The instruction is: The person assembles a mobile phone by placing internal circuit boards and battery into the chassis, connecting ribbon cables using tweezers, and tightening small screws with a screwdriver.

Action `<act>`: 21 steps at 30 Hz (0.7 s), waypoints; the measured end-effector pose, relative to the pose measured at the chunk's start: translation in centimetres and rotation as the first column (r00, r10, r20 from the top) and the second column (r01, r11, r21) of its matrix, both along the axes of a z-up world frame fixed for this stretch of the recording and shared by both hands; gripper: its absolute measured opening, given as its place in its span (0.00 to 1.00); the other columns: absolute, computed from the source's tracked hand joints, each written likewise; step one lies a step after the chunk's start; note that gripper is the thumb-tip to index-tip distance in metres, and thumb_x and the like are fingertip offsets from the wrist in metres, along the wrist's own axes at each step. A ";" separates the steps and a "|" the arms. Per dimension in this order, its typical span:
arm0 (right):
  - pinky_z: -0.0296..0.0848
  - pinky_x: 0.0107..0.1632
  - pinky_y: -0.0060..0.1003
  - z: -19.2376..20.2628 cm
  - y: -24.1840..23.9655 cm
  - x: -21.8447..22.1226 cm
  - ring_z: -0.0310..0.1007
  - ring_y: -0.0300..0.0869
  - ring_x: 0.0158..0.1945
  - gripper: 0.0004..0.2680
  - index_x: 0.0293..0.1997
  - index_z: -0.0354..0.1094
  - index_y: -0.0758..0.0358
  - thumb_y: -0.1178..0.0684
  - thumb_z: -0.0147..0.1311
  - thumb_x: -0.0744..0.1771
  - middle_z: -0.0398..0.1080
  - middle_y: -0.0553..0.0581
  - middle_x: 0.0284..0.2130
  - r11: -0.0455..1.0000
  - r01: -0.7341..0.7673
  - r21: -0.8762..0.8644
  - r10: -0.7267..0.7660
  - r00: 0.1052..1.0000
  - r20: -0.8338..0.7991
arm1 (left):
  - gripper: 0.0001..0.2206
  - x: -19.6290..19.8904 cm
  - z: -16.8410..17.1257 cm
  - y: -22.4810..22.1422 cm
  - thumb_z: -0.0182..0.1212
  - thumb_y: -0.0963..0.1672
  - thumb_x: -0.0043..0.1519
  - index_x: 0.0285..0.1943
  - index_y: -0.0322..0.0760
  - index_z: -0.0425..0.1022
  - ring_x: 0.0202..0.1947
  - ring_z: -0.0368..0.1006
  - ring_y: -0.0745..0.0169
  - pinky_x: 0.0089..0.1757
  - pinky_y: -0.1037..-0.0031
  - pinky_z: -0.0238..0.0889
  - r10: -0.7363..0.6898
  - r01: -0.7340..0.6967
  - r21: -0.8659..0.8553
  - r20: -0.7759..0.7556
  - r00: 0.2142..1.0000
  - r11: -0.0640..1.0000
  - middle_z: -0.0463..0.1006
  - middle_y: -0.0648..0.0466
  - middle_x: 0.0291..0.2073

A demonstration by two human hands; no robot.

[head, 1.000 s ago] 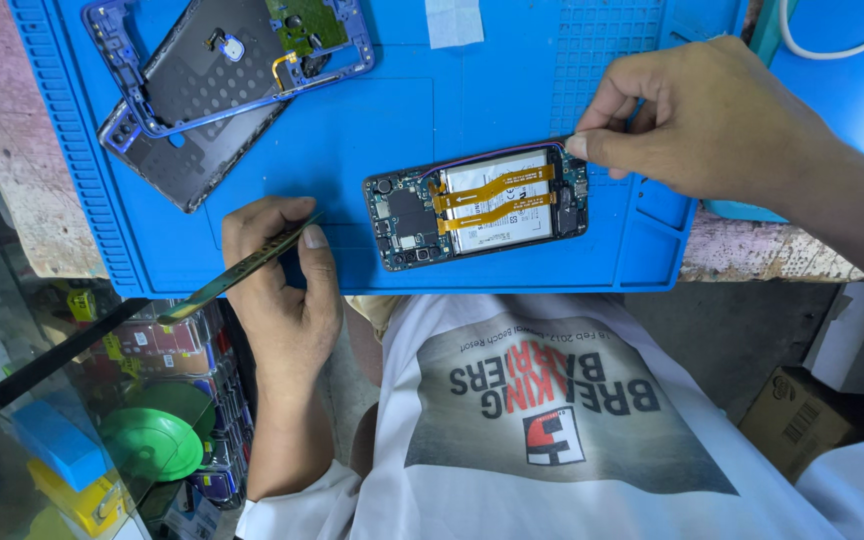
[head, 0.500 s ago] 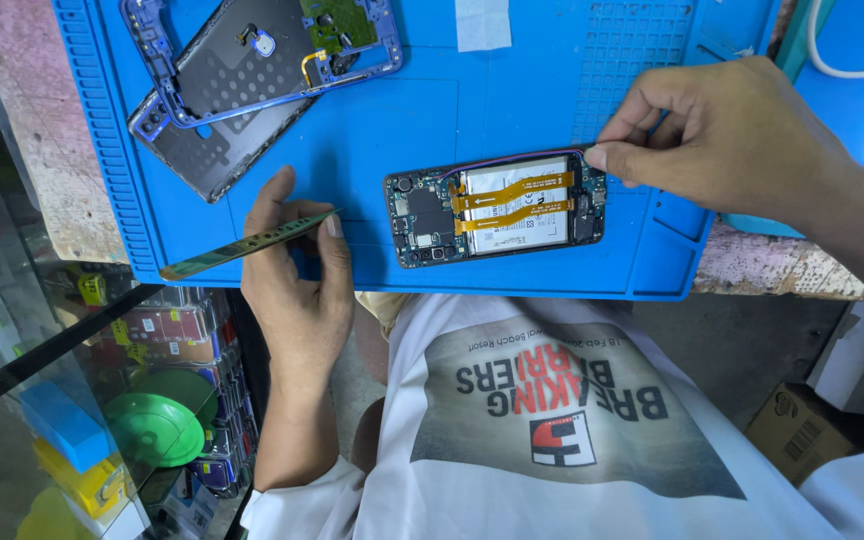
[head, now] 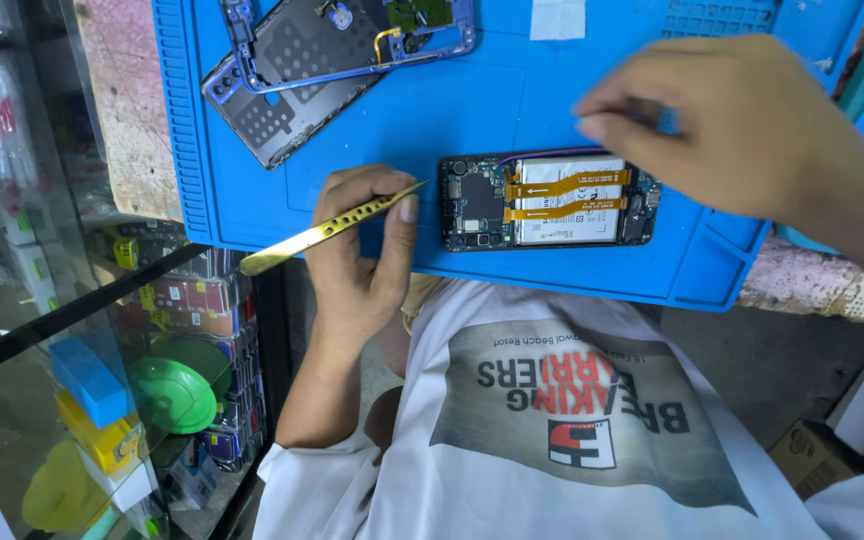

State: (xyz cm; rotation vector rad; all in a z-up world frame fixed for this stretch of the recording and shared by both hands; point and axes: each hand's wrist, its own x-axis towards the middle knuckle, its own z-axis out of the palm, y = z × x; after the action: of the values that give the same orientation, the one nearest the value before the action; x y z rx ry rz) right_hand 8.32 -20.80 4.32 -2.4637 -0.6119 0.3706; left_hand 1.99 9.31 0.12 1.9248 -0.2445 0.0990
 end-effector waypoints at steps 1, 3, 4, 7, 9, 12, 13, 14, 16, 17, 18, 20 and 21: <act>0.74 0.38 0.42 -0.6 0.9 1.1 0.78 0.51 0.34 0.07 0.44 0.77 0.63 0.53 0.61 0.67 0.78 0.60 0.33 0.996 -0.082 0.030 0.081 0.996 0.030 | 0.07 0.2 -0.1 -0.3 0.61 0.37 0.71 0.56 0.32 0.71 0.48 0.76 0.58 0.51 0.74 0.70 -0.041 0.041 -0.013 0.000 0.999 0.999 0.77 0.46 0.50; 0.75 0.39 0.42 -1.5 2.5 2.9 0.79 0.51 0.35 0.07 0.43 0.78 0.61 0.51 0.61 0.66 0.79 0.59 0.34 0.988 -0.153 0.017 0.153 0.988 -0.030 | 0.07 0.6 -0.2 -0.8 0.61 0.37 0.71 0.56 0.33 0.71 0.50 0.78 0.56 0.52 0.72 0.71 -0.121 0.121 -0.041 0.003 0.993 0.992 0.78 0.46 0.51; 0.76 0.40 0.42 -1.8 3.3 3.7 0.80 0.50 0.35 0.08 0.43 0.78 0.60 0.49 0.61 0.66 0.79 0.59 0.33 0.989 -0.144 -0.024 0.141 0.983 -0.121 | 0.07 0.9 -0.1 -0.8 0.61 0.37 0.70 0.55 0.34 0.71 0.51 0.78 0.55 0.53 0.70 0.69 -0.167 0.167 0.001 0.031 0.985 0.986 0.78 0.46 0.51; 0.77 0.40 0.40 -2.2 4.3 5.4 0.82 0.47 0.34 0.09 0.43 0.79 0.57 0.47 0.61 0.64 0.80 0.57 0.32 0.982 -0.176 -0.072 0.147 0.941 -0.305 | 0.07 1.2 -0.1 -0.7 0.62 0.37 0.68 0.52 0.36 0.72 0.53 0.78 0.53 0.56 0.65 0.65 -0.261 0.255 0.085 0.073 0.963 0.963 0.80 0.48 0.50; 0.77 0.40 0.40 -2.2 4.6 5.8 0.82 0.46 0.34 0.09 0.43 0.79 0.56 0.47 0.61 0.64 0.80 0.56 0.32 0.978 -0.196 -0.078 0.156 0.921 -0.356 | 0.07 1.1 -0.2 -0.7 0.62 0.38 0.68 0.51 0.38 0.72 0.53 0.79 0.54 0.56 0.64 0.64 -0.286 0.280 0.082 0.076 0.955 0.957 0.81 0.49 0.50; 0.77 0.38 0.40 -1.9 5.0 6.1 0.81 0.46 0.33 0.09 0.42 0.79 0.55 0.45 0.62 0.63 0.80 0.55 0.30 0.972 -0.207 -0.110 0.155 0.919 -0.363 | 0.05 1.3 -0.4 -0.6 0.62 0.39 0.69 0.51 0.39 0.73 0.55 0.79 0.56 0.61 0.62 0.62 -0.316 0.313 0.051 0.084 0.945 0.949 0.82 0.50 0.49; 0.77 0.37 0.41 -1.8 5.1 6.1 0.81 0.46 0.33 0.09 0.42 0.78 0.54 0.45 0.62 0.63 0.80 0.55 0.30 0.968 -0.214 -0.132 0.154 0.919 -0.362 | 0.04 1.3 -0.4 -0.6 0.62 0.40 0.69 0.50 0.39 0.73 0.56 0.79 0.56 0.64 0.59 0.58 -0.333 0.328 0.077 0.078 0.940 0.942 0.82 0.51 0.48; 0.76 0.37 0.41 -1.6 5.3 6.2 0.81 0.46 0.32 0.10 0.41 0.78 0.54 0.44 0.62 0.63 0.80 0.55 0.30 0.963 -0.221 -0.154 0.153 0.920 -0.361 | 0.03 1.2 -0.3 -0.7 0.61 0.40 0.69 0.48 0.40 0.73 0.57 0.80 0.57 0.67 0.56 0.54 -0.351 0.343 0.104 0.072 0.934 0.934 0.83 0.51 0.47; 0.76 0.37 0.43 -1.2 5.5 6.1 0.81 0.47 0.32 0.09 0.40 0.78 0.52 0.43 0.63 0.63 0.80 0.53 0.30 0.956 -0.222 -0.192 0.137 0.916 -0.376 | 0.02 1.2 -0.3 -0.8 0.60 0.41 0.69 0.48 0.41 0.73 0.57 0.80 0.58 0.71 0.52 0.48 -0.375 0.364 0.138 0.059 0.925 0.921 0.83 0.52 0.46; 0.75 0.37 0.44 -1.1 5.5 6.1 0.80 0.47 0.32 0.09 0.40 0.78 0.51 0.42 0.64 0.64 0.80 0.53 0.29 0.952 -0.221 -0.211 0.128 0.915 -0.382 | 0.02 1.3 -0.4 -0.9 0.60 0.42 0.69 0.48 0.41 0.73 0.57 0.80 0.58 0.72 0.52 0.45 -0.379 0.368 0.149 0.055 0.924 0.918 0.83 0.53 0.45; 0.76 0.37 0.44 -0.9 5.6 6.1 0.81 0.47 0.32 0.09 0.40 0.78 0.51 0.42 0.64 0.64 0.80 0.53 0.29 0.950 -0.220 -0.221 0.123 0.916 -0.381 | 0.02 1.4 -0.4 -1.0 0.59 0.42 0.70 0.48 0.41 0.72 0.57 0.80 0.59 0.73 0.51 0.42 -0.383 0.371 0.160 0.052 0.922 0.915 0.83 0.53 0.45; 0.76 0.37 0.44 -0.7 5.8 6.1 0.81 0.47 0.32 0.09 0.40 0.78 0.51 0.42 0.64 0.64 0.80 0.52 0.29 0.946 -0.223 -0.237 0.121 0.917 -0.380 | 0.02 1.4 -0.4 -1.0 0.60 0.42 0.69 0.48 0.41 0.73 0.56 0.80 0.59 0.73 0.50 0.39 -0.374 0.364 0.156 0.034 0.927 0.918 0.83 0.53 0.44; 0.76 0.37 0.44 -0.7 5.8 6.1 0.81 0.47 0.32 0.09 0.40 0.78 0.51 0.42 0.64 0.64 0.80 0.53 0.29 0.944 -0.230 -0.236 0.127 0.915 -0.382 | 0.02 1.3 -0.4 -1.0 0.60 0.42 0.69 0.47 0.41 0.73 0.56 0.81 0.59 0.73 0.50 0.38 -0.367 0.359 0.155 0.026 0.930 0.921 0.84 0.53 0.43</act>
State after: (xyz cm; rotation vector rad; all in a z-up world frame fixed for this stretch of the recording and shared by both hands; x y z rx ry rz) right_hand 14.40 -14.97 3.65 -2.5051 -0.6650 1.0243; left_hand 3.32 8.32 -0.29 1.9917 -0.6574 -0.1181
